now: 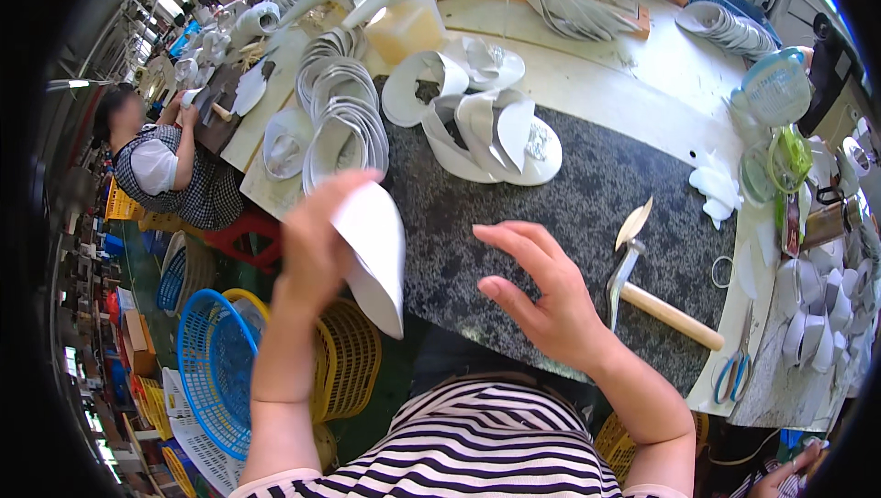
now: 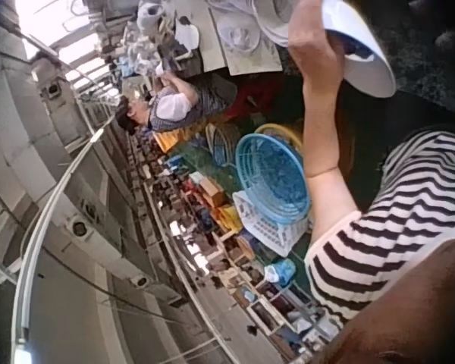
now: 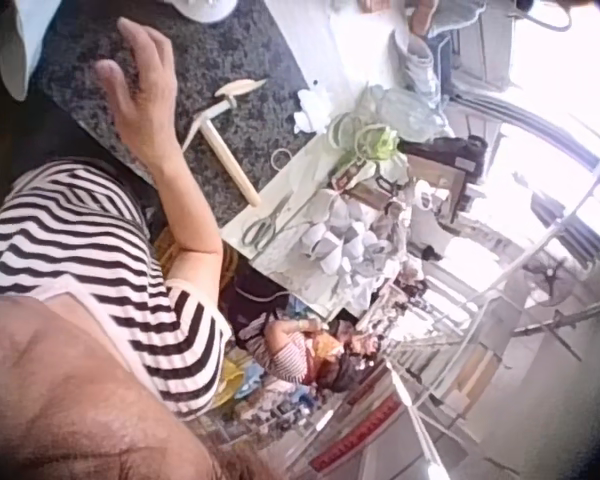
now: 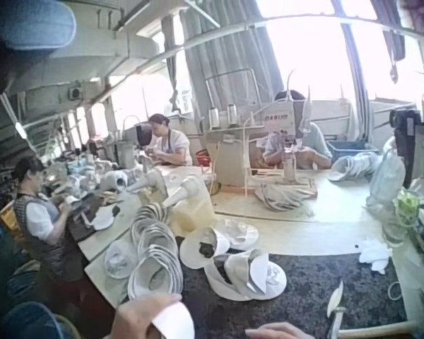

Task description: The recorder is hand-assembling white shoe uppers by folding the material and attaching a decorative bow component.

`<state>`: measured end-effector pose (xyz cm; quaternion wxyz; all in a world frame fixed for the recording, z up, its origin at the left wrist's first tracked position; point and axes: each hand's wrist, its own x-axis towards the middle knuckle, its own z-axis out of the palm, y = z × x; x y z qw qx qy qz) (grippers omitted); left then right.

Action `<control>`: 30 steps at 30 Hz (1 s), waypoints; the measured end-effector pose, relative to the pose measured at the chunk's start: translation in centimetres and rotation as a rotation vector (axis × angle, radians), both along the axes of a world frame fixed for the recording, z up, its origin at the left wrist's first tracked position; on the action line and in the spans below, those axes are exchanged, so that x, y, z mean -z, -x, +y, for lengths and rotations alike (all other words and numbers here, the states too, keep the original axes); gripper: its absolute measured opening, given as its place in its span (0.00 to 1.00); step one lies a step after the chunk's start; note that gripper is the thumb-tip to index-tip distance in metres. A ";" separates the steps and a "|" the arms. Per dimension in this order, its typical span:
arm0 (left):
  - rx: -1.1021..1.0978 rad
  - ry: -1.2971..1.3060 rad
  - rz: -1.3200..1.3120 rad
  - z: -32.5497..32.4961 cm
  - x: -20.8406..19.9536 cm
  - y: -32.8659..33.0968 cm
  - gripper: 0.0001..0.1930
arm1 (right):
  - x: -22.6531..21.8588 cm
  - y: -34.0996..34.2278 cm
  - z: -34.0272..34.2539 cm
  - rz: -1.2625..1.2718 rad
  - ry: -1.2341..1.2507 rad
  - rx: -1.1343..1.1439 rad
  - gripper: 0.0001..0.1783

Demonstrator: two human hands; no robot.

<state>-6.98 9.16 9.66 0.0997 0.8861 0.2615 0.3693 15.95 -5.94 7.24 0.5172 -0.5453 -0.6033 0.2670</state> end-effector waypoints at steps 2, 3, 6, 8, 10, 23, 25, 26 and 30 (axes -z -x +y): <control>-0.138 0.211 0.057 6.5 -1.3 3.5 0.18 | 0.7 -0.4 0.2 0.052 0.109 -0.081 0.13; -0.073 0.189 0.118 10.7 0.0 5.3 0.25 | 1.1 -0.5 0.4 0.078 0.167 -0.120 0.12; -0.394 -0.204 0.651 16.4 5.0 4.9 0.37 | 2.2 -0.7 1.6 0.045 0.268 -0.165 0.12; -0.363 -0.017 0.512 17.9 6.6 4.9 0.42 | 2.7 -0.9 2.3 0.039 0.239 -0.151 0.11; -0.338 0.053 0.430 19.0 7.6 4.6 0.45 | 3.2 -1.9 2.8 0.004 0.236 -0.131 0.10; 0.753 0.038 0.086 -8.5 -9.3 -9.4 0.22 | 7.8 -3.5 15.9 -0.542 -0.175 0.343 0.10; 0.928 0.062 0.045 -11.5 -8.9 -11.7 0.21 | 5.6 -7.0 14.1 -0.263 -0.339 0.472 0.07; 0.963 0.078 0.013 -12.5 -8.6 -12.1 0.20 | 3.5 -6.9 12.1 -0.137 -0.203 0.554 0.11; 1.014 0.195 -0.081 -15.7 -8.6 -13.5 0.16 | -0.3 -7.5 6.1 0.868 0.162 0.188 0.12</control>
